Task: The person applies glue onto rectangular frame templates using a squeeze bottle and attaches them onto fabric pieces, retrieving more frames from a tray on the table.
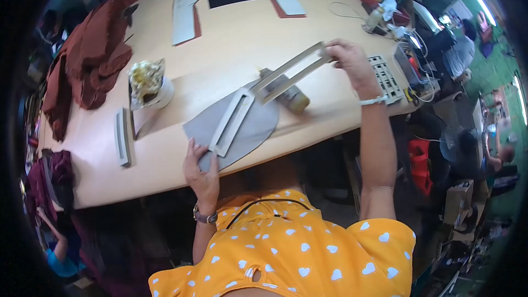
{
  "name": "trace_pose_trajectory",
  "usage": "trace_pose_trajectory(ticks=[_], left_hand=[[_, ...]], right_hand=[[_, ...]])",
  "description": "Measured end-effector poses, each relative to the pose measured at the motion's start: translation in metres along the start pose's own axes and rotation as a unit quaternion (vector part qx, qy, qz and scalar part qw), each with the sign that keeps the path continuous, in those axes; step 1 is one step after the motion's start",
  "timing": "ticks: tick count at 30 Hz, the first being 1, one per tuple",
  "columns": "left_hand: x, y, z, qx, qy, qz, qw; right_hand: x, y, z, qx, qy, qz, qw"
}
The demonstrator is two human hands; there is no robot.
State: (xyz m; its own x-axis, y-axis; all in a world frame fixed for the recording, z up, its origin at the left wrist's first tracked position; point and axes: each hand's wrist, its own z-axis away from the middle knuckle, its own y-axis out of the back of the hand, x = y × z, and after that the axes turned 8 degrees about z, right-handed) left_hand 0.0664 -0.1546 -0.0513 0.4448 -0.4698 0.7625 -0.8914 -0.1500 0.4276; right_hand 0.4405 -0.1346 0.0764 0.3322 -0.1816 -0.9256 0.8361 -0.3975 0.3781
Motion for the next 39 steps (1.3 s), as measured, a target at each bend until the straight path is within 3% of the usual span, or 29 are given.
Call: trace_pose_trajectory(ticks=[3,6,9,18,26,30,33,36,38,39], left_hand=[[0.001,-0.001,-0.001,0.005,-0.009,-0.007,1.0],[0.0,-0.002,0.001,0.001,0.009,-0.001,1.0],[-0.001,-0.003,0.001,0.002,0.021,-0.006,1.0],[0.001,-0.004,0.003,-0.003,0.063,0.003,0.998],[-0.001,-0.003,0.005,-0.016,0.08,0.014,0.997],[-0.003,-0.003,0.005,-0.016,0.068,0.011,0.997],[-0.004,-0.003,0.005,-0.014,0.061,0.011,0.998],[-0.001,-0.003,0.005,-0.008,0.057,0.007,0.998],[-0.002,-0.004,0.004,0.005,0.046,-0.007,0.999],[-0.003,-0.005,0.004,0.008,0.041,-0.008,0.999]], right_hand=[[0.021,0.082,-0.001,0.065,-0.043,-0.055,0.995],[0.037,0.142,0.002,0.15,-0.088,-0.002,0.985],[0.058,0.192,-0.004,0.168,-0.137,0.023,0.976],[0.125,0.235,-0.027,0.183,-0.235,0.039,0.954],[0.132,0.217,-0.033,0.205,-0.238,0.092,0.945],[0.157,0.22,-0.043,0.193,-0.2,0.15,0.949],[0.183,0.223,-0.053,0.175,-0.019,0.399,0.9],[0.16,0.187,-0.047,0.343,0.011,0.387,0.856],[0.084,0.125,-0.018,0.282,0.039,0.132,0.949],[0.05,0.098,0.004,0.21,0.116,-0.009,0.971]])
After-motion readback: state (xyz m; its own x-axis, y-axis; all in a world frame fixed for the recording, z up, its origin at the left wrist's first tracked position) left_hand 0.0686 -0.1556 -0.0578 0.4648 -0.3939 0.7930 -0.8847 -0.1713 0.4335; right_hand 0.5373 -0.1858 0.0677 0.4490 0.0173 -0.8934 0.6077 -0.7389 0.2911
